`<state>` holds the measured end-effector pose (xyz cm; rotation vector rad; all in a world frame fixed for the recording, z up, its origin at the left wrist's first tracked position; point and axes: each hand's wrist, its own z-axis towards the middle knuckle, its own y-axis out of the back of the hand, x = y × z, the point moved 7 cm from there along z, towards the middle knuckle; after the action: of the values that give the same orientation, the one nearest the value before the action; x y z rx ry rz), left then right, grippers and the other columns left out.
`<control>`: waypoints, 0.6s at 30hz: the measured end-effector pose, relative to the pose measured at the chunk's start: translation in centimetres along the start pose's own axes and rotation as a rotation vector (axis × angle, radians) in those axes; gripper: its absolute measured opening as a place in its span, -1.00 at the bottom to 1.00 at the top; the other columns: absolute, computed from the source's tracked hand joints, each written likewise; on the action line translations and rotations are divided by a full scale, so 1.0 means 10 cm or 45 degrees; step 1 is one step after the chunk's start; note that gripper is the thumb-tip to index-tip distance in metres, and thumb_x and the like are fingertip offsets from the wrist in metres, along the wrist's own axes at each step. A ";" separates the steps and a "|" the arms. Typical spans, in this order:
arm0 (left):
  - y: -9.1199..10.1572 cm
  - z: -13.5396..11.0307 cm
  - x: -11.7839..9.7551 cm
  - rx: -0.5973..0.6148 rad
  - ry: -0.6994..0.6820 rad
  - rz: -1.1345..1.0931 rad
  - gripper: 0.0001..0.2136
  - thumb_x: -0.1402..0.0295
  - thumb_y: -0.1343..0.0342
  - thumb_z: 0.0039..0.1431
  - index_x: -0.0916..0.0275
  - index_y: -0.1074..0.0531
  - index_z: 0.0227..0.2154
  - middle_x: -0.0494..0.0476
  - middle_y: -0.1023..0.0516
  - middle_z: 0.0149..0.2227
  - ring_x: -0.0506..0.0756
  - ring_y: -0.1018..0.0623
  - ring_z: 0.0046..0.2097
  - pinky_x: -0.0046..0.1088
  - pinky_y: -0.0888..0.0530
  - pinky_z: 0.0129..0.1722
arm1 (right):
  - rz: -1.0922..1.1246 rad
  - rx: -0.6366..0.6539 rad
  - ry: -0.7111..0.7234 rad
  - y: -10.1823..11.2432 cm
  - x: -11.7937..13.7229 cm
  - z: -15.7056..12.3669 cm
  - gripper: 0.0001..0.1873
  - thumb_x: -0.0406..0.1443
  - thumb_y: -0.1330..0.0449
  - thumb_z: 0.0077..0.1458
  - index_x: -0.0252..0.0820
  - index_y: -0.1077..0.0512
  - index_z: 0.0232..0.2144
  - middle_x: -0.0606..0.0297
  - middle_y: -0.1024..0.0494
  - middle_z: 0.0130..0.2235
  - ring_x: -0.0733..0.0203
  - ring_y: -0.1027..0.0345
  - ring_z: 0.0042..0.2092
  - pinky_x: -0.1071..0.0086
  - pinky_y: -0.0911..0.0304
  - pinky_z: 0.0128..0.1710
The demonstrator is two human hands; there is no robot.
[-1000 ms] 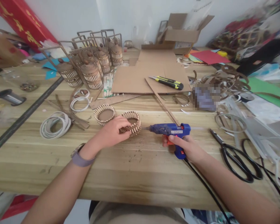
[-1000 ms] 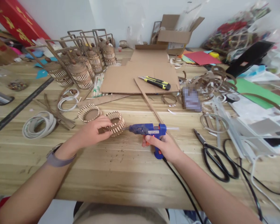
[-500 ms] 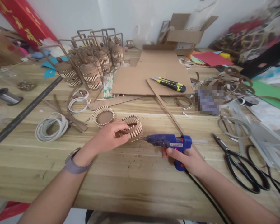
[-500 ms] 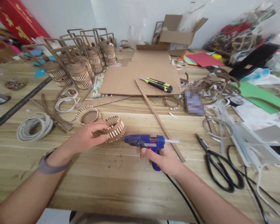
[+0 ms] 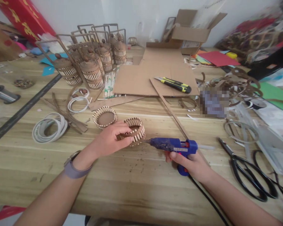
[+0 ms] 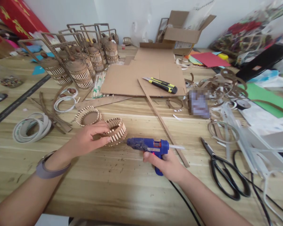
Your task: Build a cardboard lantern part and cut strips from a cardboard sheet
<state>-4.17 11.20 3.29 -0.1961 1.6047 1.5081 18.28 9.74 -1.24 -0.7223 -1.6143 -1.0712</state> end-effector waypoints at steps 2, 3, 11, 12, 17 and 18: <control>-0.01 0.00 0.01 -0.007 -0.003 -0.017 -0.80 0.29 -0.02 0.25 0.23 -0.48 -0.40 0.10 -0.54 -0.32 0.12 -0.50 -0.18 -0.31 -0.41 -0.13 | 0.001 -0.002 -0.005 0.00 0.00 0.00 -0.47 0.15 -0.18 0.06 -0.17 -0.50 -0.57 0.20 -0.50 -0.52 0.18 -0.36 -0.46 0.33 -0.29 -0.47; -0.01 0.00 0.01 -0.008 -0.003 -0.021 -0.80 0.29 -0.02 0.25 0.23 -0.48 -0.39 0.11 -0.56 -0.29 0.13 -0.51 -0.16 -0.30 -0.41 -0.11 | 0.004 0.000 -0.005 0.00 0.00 0.00 -0.47 0.15 -0.18 0.06 -0.17 -0.50 -0.57 0.20 -0.50 -0.52 0.18 -0.35 -0.46 0.33 -0.30 -0.47; -0.01 0.00 0.02 -0.019 0.007 -0.044 -0.80 0.27 -0.04 0.25 0.21 -0.51 -0.38 0.14 -0.60 -0.22 0.16 -0.53 -0.10 -0.26 -0.42 -0.05 | 0.004 0.003 -0.019 0.01 -0.03 0.00 -0.47 0.15 -0.18 0.05 -0.16 -0.50 -0.57 0.20 -0.50 -0.52 0.18 -0.36 -0.46 0.33 -0.29 -0.47; -0.01 0.00 0.02 -0.030 0.004 -0.057 -0.81 0.27 -0.04 0.25 0.21 -0.52 -0.35 0.13 -0.60 -0.20 0.16 -0.53 -0.10 -0.26 -0.42 -0.05 | 0.002 0.000 -0.024 0.01 -0.03 0.00 -0.47 0.15 -0.18 0.05 -0.16 -0.50 -0.57 0.20 -0.51 -0.52 0.18 -0.36 -0.46 0.33 -0.29 -0.47; 0.00 0.01 0.00 -0.048 -0.014 -0.070 -0.82 0.27 -0.09 0.25 0.21 -0.53 -0.37 0.06 -0.57 -0.35 0.10 -0.50 -0.22 -0.34 -0.40 -0.14 | -0.015 -0.007 -0.023 0.00 -0.06 0.00 -0.45 0.17 -0.17 0.04 -0.17 -0.50 -0.57 0.19 -0.48 -0.52 0.18 -0.34 -0.46 0.33 -0.27 -0.48; 0.00 0.02 -0.01 -0.046 -0.026 -0.071 -0.81 0.27 -0.09 0.25 0.21 -0.52 -0.41 0.04 -0.55 -0.38 0.09 -0.50 -0.24 -0.35 -0.40 -0.16 | -0.013 -0.012 -0.022 0.00 -0.06 0.00 -0.44 0.18 -0.17 0.04 -0.17 -0.49 -0.58 0.19 -0.47 -0.53 0.18 -0.34 -0.47 0.33 -0.27 -0.49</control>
<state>-4.02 11.30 3.40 -0.2434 1.5445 1.4925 18.45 9.71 -1.83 -0.7318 -1.6305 -1.0833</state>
